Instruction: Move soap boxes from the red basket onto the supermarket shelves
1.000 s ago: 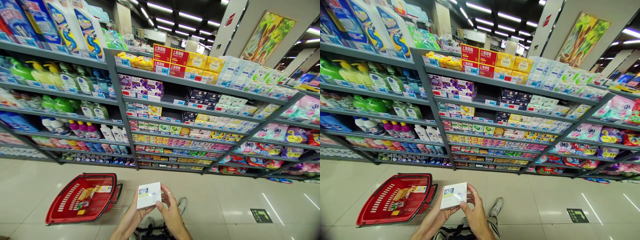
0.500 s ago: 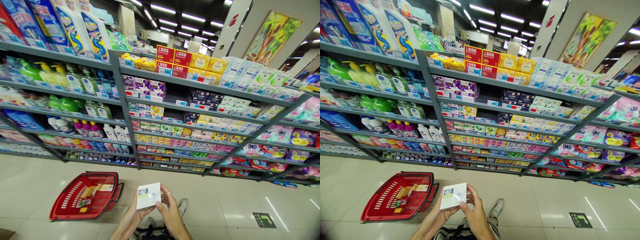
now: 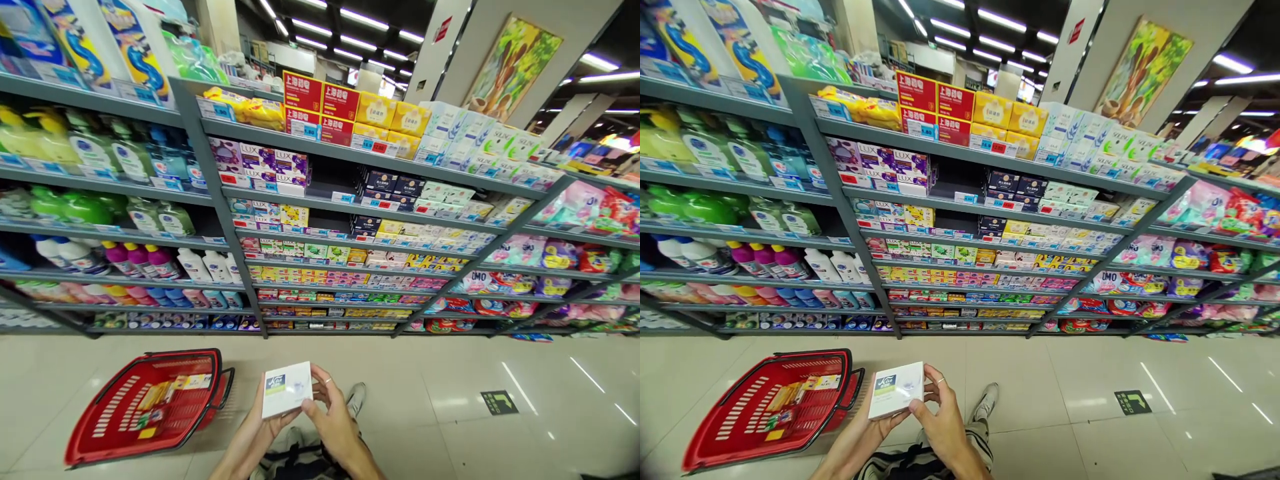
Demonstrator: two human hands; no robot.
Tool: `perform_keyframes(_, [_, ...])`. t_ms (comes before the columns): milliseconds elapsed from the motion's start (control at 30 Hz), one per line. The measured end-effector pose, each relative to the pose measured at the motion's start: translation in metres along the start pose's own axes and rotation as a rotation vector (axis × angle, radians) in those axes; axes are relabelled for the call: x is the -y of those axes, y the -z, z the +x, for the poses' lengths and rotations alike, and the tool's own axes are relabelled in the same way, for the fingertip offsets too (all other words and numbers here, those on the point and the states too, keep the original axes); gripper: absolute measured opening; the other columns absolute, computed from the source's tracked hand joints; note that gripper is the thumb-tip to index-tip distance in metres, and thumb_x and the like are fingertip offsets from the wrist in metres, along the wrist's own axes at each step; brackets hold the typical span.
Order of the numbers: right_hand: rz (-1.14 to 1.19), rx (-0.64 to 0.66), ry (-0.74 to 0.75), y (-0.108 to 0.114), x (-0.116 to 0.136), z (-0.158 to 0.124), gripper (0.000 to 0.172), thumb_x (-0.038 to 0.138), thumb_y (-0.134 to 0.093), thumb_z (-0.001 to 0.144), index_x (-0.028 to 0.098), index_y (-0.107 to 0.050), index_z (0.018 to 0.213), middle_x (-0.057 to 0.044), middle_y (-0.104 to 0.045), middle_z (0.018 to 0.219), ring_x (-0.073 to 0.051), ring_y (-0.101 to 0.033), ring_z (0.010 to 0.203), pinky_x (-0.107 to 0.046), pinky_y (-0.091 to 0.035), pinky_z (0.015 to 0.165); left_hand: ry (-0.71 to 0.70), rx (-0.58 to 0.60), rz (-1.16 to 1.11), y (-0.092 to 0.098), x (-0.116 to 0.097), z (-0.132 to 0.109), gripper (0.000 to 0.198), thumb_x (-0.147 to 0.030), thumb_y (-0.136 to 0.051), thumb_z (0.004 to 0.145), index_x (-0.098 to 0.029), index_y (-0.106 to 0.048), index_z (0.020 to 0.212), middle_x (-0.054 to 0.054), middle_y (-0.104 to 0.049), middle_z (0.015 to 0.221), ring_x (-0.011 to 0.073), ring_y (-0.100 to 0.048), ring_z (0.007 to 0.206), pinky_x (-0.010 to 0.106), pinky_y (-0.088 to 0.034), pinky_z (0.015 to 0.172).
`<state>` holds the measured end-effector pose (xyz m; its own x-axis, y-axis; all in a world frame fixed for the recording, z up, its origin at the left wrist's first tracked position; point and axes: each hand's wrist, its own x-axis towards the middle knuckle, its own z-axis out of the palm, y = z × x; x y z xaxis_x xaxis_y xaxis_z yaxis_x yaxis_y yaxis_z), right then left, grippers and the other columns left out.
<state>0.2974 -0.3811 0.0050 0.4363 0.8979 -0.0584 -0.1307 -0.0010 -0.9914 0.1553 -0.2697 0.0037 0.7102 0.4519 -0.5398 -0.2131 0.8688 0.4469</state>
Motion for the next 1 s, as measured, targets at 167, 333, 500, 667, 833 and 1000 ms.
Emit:
perform_keyframes(167, [0.002,-0.006,-0.003,0.0013,-0.0010,-0.0015,0.074,0.058,-0.074,0.085,0.023,-0.052,0.146,-0.012,-0.068,0.130,-0.027,-0.067,0.110,-0.043,-0.050,0.101,0.022,-0.017,-0.014,-0.0027,0.0021,-0.0010,0.071,-0.054,-0.046,0.101,-0.012,-0.036,0.158,0.020,-0.068,0.134,0.0328,-0.067,0.124,0.048,-0.045,0.115])
perform_keyframes(333, [0.006,0.003,-0.001,0.0007,-0.0007,-0.0019,0.072,0.056,-0.075,0.085,0.024,-0.053,0.145,-0.012,-0.066,0.135,-0.027,-0.067,0.111,-0.043,-0.051,0.100,0.009,-0.021,0.009,-0.0030,0.0011,-0.0027,0.070,-0.045,-0.049,0.102,-0.010,-0.031,0.159,0.021,-0.067,0.135,0.0334,-0.067,0.124,0.050,-0.044,0.116])
perform_keyframes(500, [-0.016,-0.010,-0.002,0.0008,-0.0031,-0.0030,0.068,0.050,-0.075,0.087,0.024,-0.052,0.145,-0.012,-0.065,0.135,-0.026,-0.066,0.112,-0.042,-0.051,0.102,0.024,0.013,-0.033,0.0004,0.0015,-0.0014,0.072,-0.052,-0.047,0.101,-0.010,-0.034,0.158,0.022,-0.065,0.137,0.0348,-0.064,0.127,0.052,-0.040,0.119])
perform_keyframes(667, [-0.021,-0.013,0.013,0.0027,-0.0067,-0.0037,0.066,0.047,-0.075,0.087,0.024,-0.053,0.145,-0.012,-0.065,0.135,-0.025,-0.066,0.110,-0.043,-0.052,0.102,0.026,0.056,-0.050,0.0012,0.0013,-0.0020,0.067,-0.053,-0.050,0.100,-0.018,-0.042,0.156,0.017,-0.066,0.138,0.0345,-0.062,0.130,0.053,-0.035,0.122])
perform_keyframes(833, [-0.008,-0.019,0.020,0.0032,-0.0065,-0.0050,0.065,0.046,-0.075,0.087,0.024,-0.054,0.145,-0.011,-0.068,0.130,-0.025,-0.067,0.108,-0.042,-0.053,0.101,0.011,0.017,0.004,-0.0005,0.0020,-0.0039,0.062,-0.045,-0.049,0.102,-0.018,-0.039,0.157,0.018,-0.066,0.138,0.0341,-0.063,0.128,0.053,-0.038,0.120])
perform_keyframes(1000, [-0.013,-0.009,0.005,0.0026,-0.0049,-0.0061,0.064,0.044,-0.075,0.088,0.024,-0.053,0.145,-0.009,-0.069,0.127,-0.023,-0.067,0.107,-0.040,-0.053,0.100,0.023,0.000,-0.024,-0.0012,0.0023,-0.0047,0.069,-0.048,-0.048,0.102,-0.015,-0.030,0.160,0.019,-0.066,0.136,0.0323,-0.067,0.124,0.051,-0.042,0.117])
